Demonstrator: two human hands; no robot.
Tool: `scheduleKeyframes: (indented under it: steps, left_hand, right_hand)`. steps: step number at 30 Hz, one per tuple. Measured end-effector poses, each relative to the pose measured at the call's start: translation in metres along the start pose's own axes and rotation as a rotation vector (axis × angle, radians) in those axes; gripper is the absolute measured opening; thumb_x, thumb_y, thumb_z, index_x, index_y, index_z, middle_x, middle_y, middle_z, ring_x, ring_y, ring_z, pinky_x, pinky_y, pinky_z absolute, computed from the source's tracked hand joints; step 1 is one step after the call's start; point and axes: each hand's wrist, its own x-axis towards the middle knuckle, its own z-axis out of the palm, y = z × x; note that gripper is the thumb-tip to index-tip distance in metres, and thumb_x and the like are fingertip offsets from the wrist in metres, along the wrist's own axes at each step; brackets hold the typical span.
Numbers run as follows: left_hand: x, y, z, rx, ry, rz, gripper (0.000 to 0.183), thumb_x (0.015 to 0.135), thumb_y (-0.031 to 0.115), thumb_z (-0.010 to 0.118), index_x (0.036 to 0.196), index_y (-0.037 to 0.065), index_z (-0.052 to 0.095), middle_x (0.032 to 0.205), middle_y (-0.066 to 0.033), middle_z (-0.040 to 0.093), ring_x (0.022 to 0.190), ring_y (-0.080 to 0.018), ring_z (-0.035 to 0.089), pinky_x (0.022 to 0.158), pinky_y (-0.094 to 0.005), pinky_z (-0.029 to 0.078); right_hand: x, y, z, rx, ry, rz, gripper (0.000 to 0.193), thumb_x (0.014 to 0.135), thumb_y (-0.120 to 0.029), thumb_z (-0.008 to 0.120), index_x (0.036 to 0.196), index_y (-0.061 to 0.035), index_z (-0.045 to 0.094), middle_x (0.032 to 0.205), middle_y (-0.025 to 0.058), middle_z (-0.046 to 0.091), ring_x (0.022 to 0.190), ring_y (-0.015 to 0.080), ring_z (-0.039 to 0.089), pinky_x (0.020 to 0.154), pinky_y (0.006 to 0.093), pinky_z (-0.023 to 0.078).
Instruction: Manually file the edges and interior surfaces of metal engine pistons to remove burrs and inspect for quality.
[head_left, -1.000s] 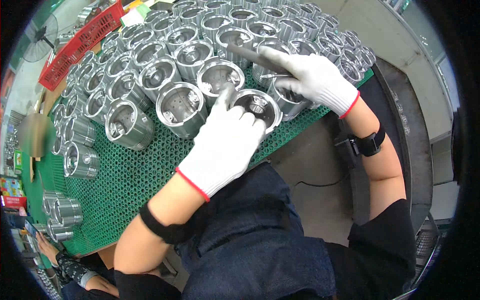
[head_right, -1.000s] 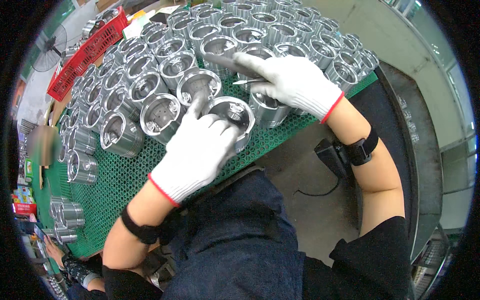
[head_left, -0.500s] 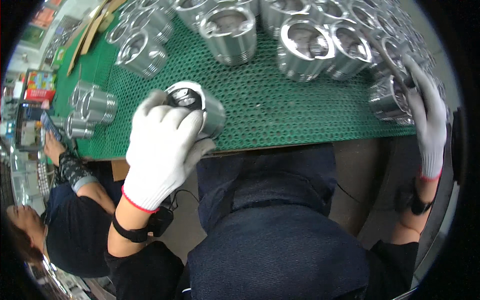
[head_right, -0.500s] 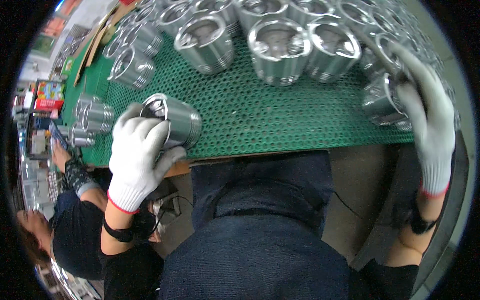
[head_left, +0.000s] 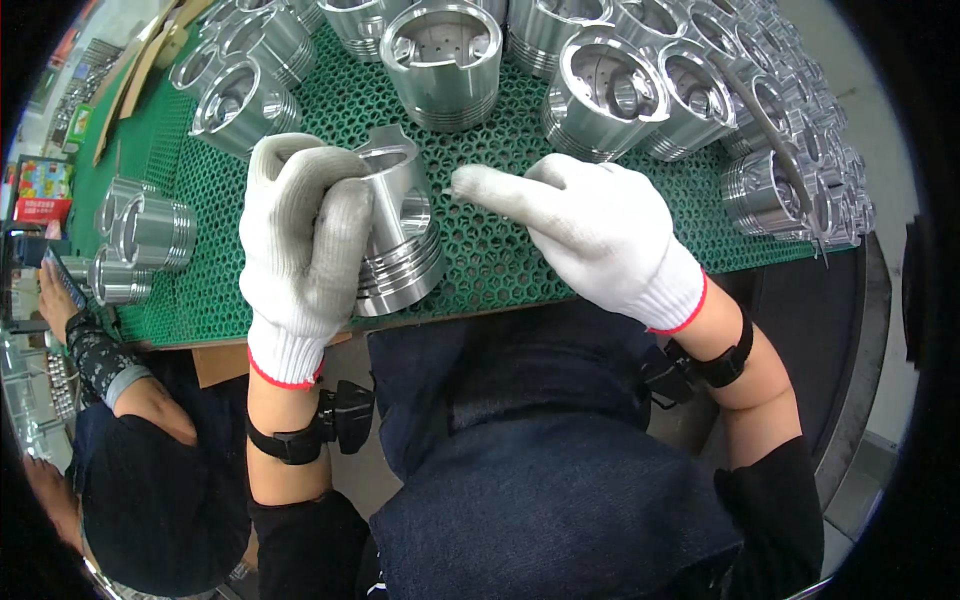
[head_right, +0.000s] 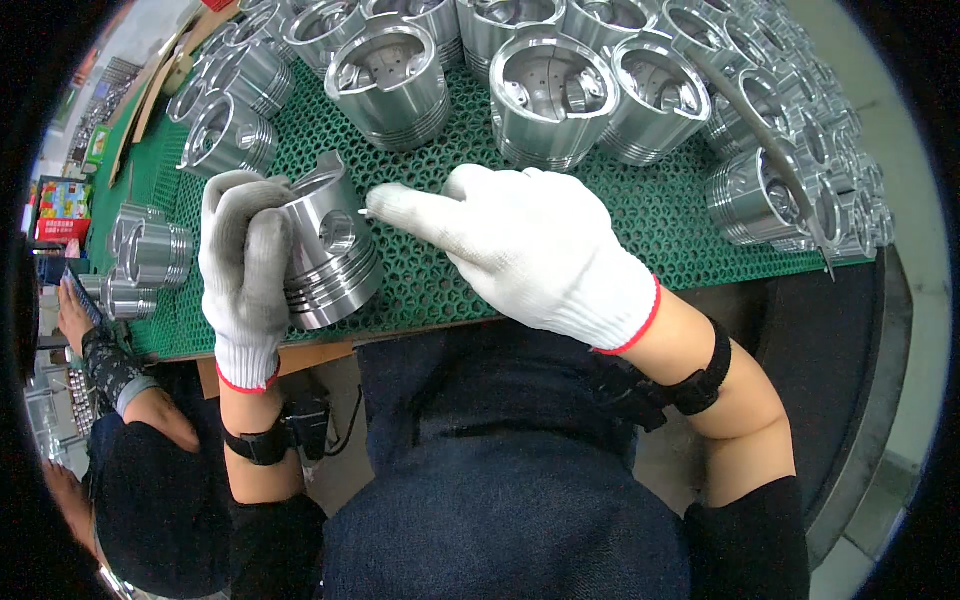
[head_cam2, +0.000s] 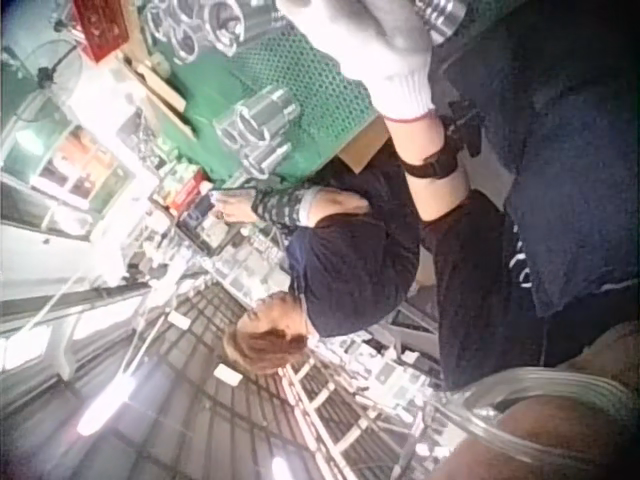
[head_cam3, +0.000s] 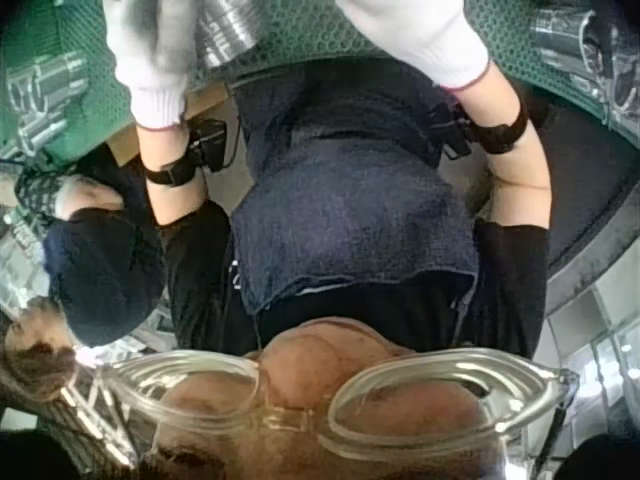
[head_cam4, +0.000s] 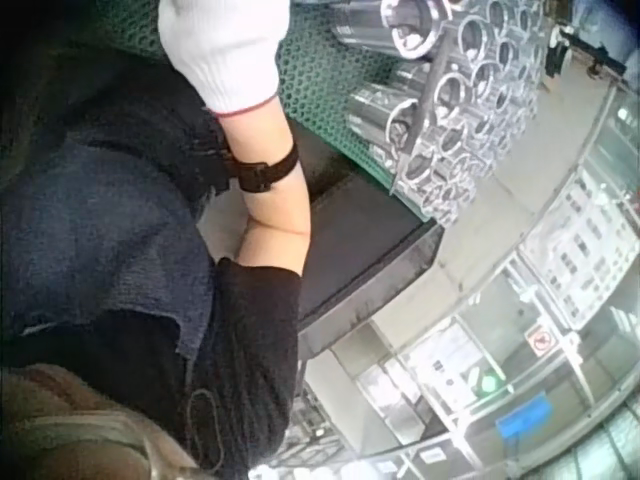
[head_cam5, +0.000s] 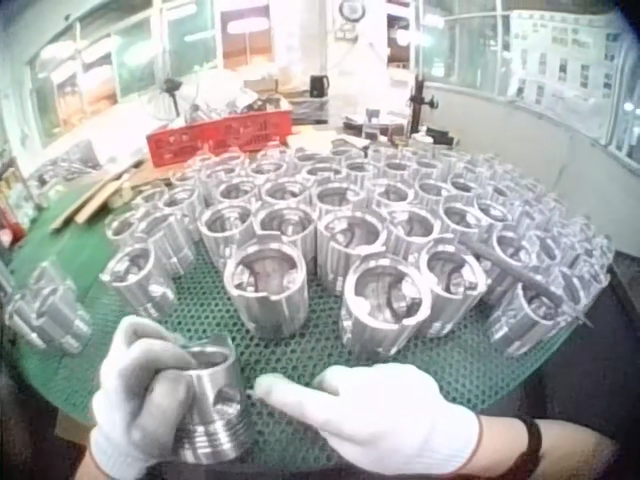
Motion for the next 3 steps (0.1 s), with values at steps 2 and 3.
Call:
scheduleKeyframes:
  steps: [2, 3]
  left_hand:
    - [0.006, 0.0035, -0.0003, 0.028, -0.057, -0.031, 0.016, 0.08, 0.012, 0.064, 0.091, 0.001, 0.065, 0.096, -0.0158, 0.057, 0.087, -0.0278, 0.057, 0.079, -0.0365, 0.047]
    - [0.0067, 0.0058, -0.0023, 0.061, -0.113, -0.063, 0.016, 0.08, 0.012, 0.064, 0.091, 0.002, 0.065, 0.096, -0.0159, 0.058, 0.087, -0.0284, 0.057, 0.079, -0.0366, 0.047]
  right_hand:
    - [0.0043, 0.0058, 0.0023, -0.03, -0.006, -0.028, 0.04, 0.086, -0.011, 0.06, 0.124, -0.024, 0.061, 0.069, 0.0029, 0.055, 0.058, 0.0245, 0.061, 0.053, 0.0335, 0.051]
    - [0.0053, 0.0064, 0.0032, -0.057, -0.011, -0.06, 0.042, 0.085, -0.011, 0.061, 0.124, -0.0245, 0.06, 0.069, 0.0041, 0.055, 0.059, 0.024, 0.061, 0.053, 0.0323, 0.051]
